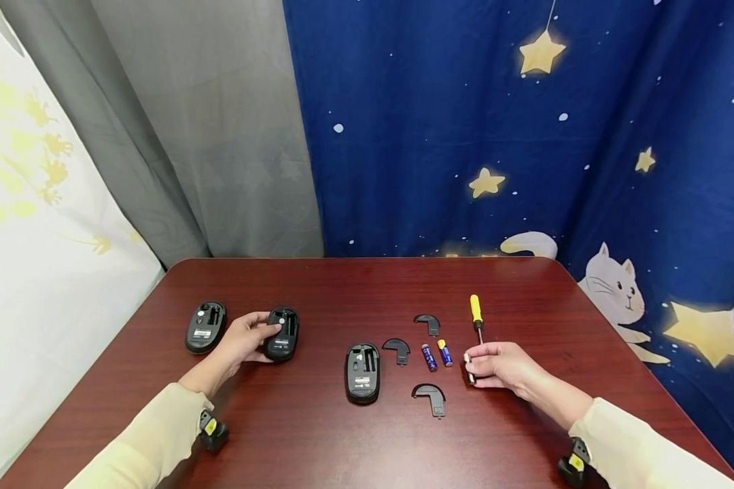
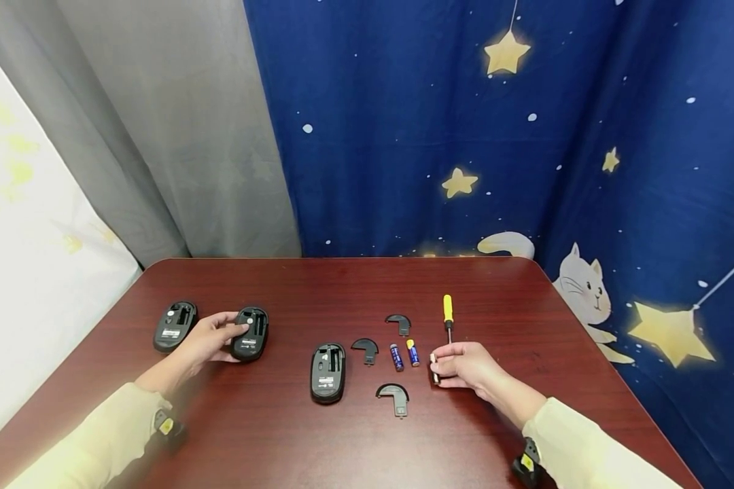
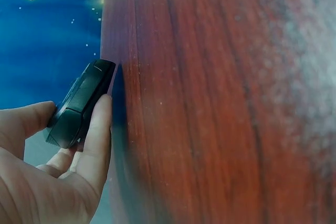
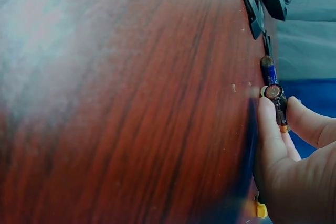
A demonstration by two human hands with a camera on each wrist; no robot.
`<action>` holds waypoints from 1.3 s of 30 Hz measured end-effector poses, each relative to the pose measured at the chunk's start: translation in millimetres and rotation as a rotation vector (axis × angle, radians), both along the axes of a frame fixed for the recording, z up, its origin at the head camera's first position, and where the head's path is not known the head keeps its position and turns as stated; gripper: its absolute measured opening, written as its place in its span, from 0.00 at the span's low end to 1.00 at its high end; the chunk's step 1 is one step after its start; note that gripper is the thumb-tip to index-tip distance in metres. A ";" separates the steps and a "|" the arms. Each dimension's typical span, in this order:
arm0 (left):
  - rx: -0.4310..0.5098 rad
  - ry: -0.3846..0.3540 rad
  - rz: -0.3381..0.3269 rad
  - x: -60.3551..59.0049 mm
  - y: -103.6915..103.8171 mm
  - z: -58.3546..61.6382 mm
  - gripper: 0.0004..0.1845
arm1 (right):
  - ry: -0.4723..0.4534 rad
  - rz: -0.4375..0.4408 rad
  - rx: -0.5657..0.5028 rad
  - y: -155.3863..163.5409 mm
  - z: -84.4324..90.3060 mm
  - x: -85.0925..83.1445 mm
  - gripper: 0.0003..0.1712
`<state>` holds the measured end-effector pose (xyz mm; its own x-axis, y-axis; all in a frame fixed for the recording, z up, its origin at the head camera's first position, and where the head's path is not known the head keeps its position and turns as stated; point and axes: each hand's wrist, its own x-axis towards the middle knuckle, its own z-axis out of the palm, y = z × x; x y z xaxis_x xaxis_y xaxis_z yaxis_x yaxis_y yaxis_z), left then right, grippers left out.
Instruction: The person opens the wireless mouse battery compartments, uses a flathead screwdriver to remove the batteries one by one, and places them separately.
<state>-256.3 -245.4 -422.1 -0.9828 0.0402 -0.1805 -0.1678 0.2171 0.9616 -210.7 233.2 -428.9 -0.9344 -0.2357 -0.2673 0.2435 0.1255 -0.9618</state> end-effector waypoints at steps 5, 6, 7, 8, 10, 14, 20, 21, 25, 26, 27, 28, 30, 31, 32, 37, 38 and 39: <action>-0.010 -0.003 0.014 -1.3 -2.0 -1.1 0.30 | 0.002 -0.019 0.035 -1.8 -1.2 0.7 0.19; -0.015 -0.002 0.014 -1.6 -2.8 -1.5 0.30 | 0.003 -0.025 0.043 -2.4 -1.3 0.6 0.19; -0.020 -0.001 0.015 -1.7 -3.3 -1.6 0.30 | 0.005 -0.028 0.053 -2.9 -1.3 0.5 0.19; -0.027 0.003 0.009 -1.9 -4.0 -2.0 0.30 | 0.005 -0.035 0.065 -3.6 -1.1 0.5 0.19; -0.044 0.005 0.014 -2.5 -5.1 -2.7 0.30 | 0.012 -0.052 0.101 -5.4 -1.3 0.4 0.19; -0.092 0.020 0.017 -4.2 -7.4 -5.4 0.30 | 0.044 -0.059 0.177 -9.1 -1.1 1.0 0.19; -0.145 0.027 0.016 -4.5 -8.3 -6.1 0.29 | 0.084 -0.061 0.235 -13.2 -2.7 0.9 0.17; -0.151 0.024 0.020 -4.6 -8.1 -6.0 0.29 | 0.090 -0.063 0.242 -13.7 -3.0 0.9 0.17; -0.194 0.038 0.022 -4.7 -7.7 -5.8 0.28 | 0.103 -0.078 0.271 -16.6 -2.6 1.7 0.14; -0.205 0.044 0.023 -4.7 -7.5 -5.6 0.28 | 0.104 -0.081 0.278 -17.4 -2.1 2.0 0.14; -0.215 0.049 0.025 -5.0 -7.5 -5.7 0.27 | 0.105 -0.084 0.283 -18.1 -1.6 2.3 0.13; -0.224 0.054 0.026 -5.1 -7.5 -5.7 0.27 | 0.107 -0.086 0.289 -18.7 -1.1 2.5 0.13; -0.237 0.061 0.027 -5.2 -7.6 -5.8 0.27 | 0.107 -0.087 0.297 -19.4 -0.4 2.7 0.12; -0.244 0.064 0.027 -5.0 -7.6 -5.7 0.26 | 0.108 -0.086 0.300 -19.8 0.0 2.8 0.12; -0.251 0.067 0.028 -5.2 -7.9 -6.2 0.26 | 0.107 -0.087 0.301 -20.0 0.2 2.8 0.12; -0.274 0.085 0.032 -5.7 -9.1 -7.9 0.25 | 0.096 -0.086 0.298 -19.6 0.5 2.2 0.12; -0.276 0.088 0.034 -6.0 -9.5 -8.2 0.25 | 0.095 -0.085 0.297 -19.2 0.4 2.0 0.13; -0.278 0.091 0.034 -6.1 -9.6 -8.2 0.25 | 0.093 -0.084 0.295 -18.9 0.5 1.7 0.13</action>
